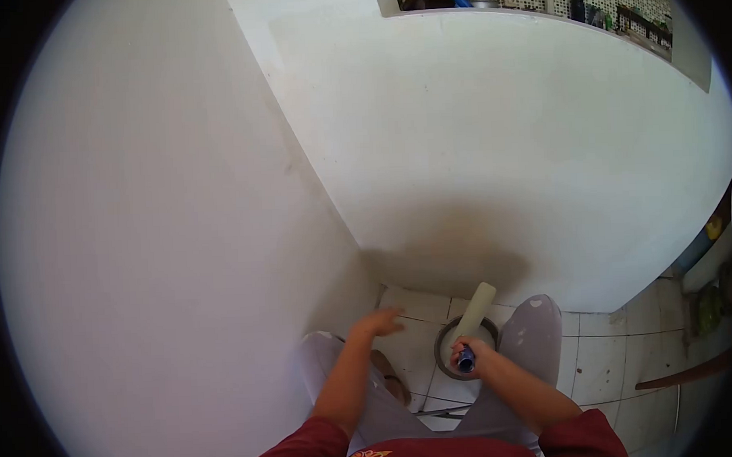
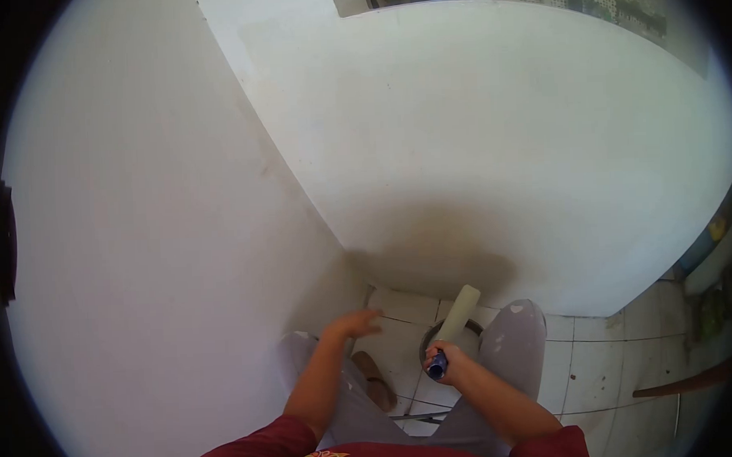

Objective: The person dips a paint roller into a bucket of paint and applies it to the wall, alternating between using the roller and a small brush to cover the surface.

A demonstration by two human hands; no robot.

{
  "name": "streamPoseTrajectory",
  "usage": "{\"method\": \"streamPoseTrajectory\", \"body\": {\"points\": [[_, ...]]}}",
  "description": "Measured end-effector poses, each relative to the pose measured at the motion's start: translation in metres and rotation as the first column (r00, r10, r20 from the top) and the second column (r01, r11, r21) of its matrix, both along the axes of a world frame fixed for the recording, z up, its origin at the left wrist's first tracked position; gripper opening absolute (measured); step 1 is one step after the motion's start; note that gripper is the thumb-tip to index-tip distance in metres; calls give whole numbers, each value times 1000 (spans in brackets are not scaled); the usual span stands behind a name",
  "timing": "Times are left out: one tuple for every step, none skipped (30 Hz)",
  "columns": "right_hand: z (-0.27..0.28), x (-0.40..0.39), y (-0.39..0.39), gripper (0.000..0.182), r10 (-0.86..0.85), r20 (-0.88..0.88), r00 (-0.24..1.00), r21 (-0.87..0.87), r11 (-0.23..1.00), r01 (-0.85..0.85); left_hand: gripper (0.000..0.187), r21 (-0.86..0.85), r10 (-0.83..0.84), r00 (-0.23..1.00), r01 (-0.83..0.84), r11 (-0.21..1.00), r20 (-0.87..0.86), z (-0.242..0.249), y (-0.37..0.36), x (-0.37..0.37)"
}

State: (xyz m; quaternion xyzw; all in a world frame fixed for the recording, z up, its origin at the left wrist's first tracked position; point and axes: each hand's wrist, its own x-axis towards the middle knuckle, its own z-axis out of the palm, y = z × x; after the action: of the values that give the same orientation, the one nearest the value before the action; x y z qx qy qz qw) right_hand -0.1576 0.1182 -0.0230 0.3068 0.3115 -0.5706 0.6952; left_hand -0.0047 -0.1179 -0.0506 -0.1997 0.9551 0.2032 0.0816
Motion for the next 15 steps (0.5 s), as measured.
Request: {"method": "streamPoseTrajectory", "body": {"points": [[1, -2, -1, 18, -22, 2, 1000, -12, 1000, 22, 50, 85, -56, 958, 33, 996, 282, 25, 14, -8], [-3, -5, -1, 19, -26, 4, 1000, -46, 999, 26, 52, 179, -131, 836, 40, 983, 533, 52, 32, -17], [-4, -6, -2, 19, -26, 3, 1000, -43, 999, 26, 52, 181, -132, 837, 40, 983, 532, 46, 34, -20], [-4, -9, -3, 20, -29, 28, 999, -67, 997, 30, 54, 216, -70, 836, -59, 975, 544, 34, 35, -23], [-8, -4, -1, 20, -35, 37, 999, -98, 994, 38, 56, 244, -8, 839, -150, 958, 545, 16, 36, -20], [-5, -8, 1, 20, -44, 44, 998, -98, 994, 48, 56, 243, -15, 835, -143, 959, 550, 11, 35, -25], [-4, -8, 0, 20, -48, 24, 999, -99, 994, 51, 57, 262, -21, 929, -82, 962, 370, 5, 31, -24], [-3, -7, 0, 19, -51, 5, 999, -102, 993, 52, 58, 267, -29, 984, -19, 964, 175, 0, 26, -23], [-4, -7, -1, 19, -55, 6, 998, -109, 992, 55, 58, 259, -31, 984, -16, 966, 175, -1, 24, -24], [-4, -6, -1, 19, -54, 9, 998, -82, 995, 55, 59, 241, 21, 979, -70, 968, 201, -3, 22, -26], [-5, -5, -1, 19, -53, 12, 999, -54, 997, 54, 60, 222, 73, 972, -124, 967, 224, -4, 21, -26], [-8, 2, 0, 19, -55, -6, 998, -65, 996, 54, 60, 215, 74, 976, -119, 969, 206, -11, 21, -18], [-8, 3, 0, 18, -62, 14, 998, -48, 997, 63, 61, 168, 39, 953, -93, 981, 302, -13, 22, -15], [-8, 4, 0, 17, -70, 33, 997, -30, 997, 71, 62, 124, 9, 918, -64, 990, 397, -16, 21, -14], [-11, 6, 0, 17, -71, 29, 997, -34, 997, 72, 62, 120, 10, 920, -62, 991, 393, -17, 22, -12]]}}
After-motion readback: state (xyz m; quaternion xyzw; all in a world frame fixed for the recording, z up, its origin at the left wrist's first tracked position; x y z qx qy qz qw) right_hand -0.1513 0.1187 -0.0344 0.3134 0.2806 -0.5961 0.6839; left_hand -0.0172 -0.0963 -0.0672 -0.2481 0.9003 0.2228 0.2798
